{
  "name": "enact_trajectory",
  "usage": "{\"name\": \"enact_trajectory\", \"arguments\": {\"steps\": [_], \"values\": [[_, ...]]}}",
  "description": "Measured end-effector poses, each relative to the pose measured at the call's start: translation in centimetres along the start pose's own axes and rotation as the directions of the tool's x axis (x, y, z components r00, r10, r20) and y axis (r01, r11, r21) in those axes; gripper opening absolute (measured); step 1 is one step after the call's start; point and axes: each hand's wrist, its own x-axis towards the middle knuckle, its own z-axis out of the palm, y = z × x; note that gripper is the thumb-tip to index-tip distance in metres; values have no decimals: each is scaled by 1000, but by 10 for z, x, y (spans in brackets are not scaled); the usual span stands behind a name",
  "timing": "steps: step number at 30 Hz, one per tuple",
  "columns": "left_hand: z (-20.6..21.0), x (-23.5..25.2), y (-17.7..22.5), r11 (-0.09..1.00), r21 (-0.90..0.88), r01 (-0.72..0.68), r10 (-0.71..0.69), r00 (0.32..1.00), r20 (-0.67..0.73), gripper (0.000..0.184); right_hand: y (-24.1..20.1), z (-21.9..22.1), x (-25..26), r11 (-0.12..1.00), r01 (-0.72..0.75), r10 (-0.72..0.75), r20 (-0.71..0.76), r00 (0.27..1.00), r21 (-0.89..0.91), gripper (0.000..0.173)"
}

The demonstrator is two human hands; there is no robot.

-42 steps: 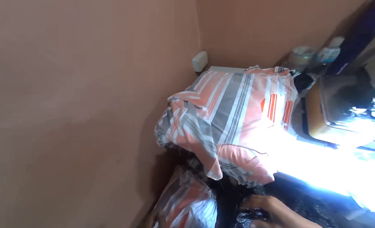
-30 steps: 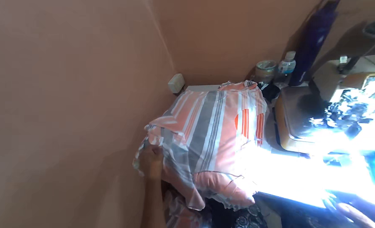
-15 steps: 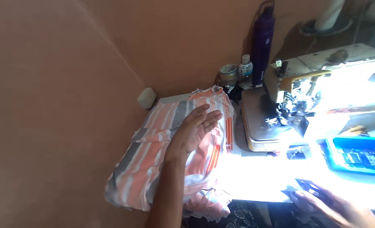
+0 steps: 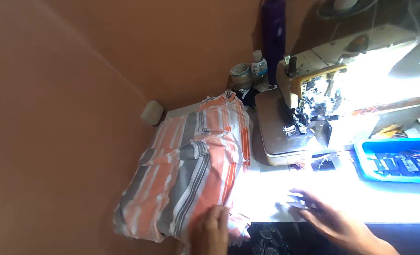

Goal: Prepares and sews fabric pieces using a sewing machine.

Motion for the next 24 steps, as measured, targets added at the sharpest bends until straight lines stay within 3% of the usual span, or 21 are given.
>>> {"name": "enact_trajectory", "arguments": {"steps": [2,3,5,6,8,11,16,24], "values": [[3,-16,19,975,-196,-105,142,972,186,20,-6,12,14,998,33,-35,39,999,58,24],[1,-19,21,926,-344,-157,258,927,272,17,-9,17,21,997,28,-33,57,998,76,20],[-3,-13,17,806,-565,-175,380,885,269,13,-18,24,31,998,-13,9,58,998,62,19],[-5,-7,13,815,-552,-177,327,926,186,11,-23,25,34,998,-46,44,53,998,44,21],[-4,14,4,933,-320,-163,144,986,-80,13,-26,27,38,995,-100,101,41,994,-24,34],[17,47,-17,993,-83,-83,51,942,-332,19,-26,30,42,979,-74,74,-9,997,-190,43],[45,58,-21,996,-68,50,-69,943,-326,39,-22,37,47,972,-42,30,-55,998,-233,30],[47,57,-19,994,-46,100,-110,926,-361,26,-9,32,35,954,-55,46,-39,998,-296,31]]}}
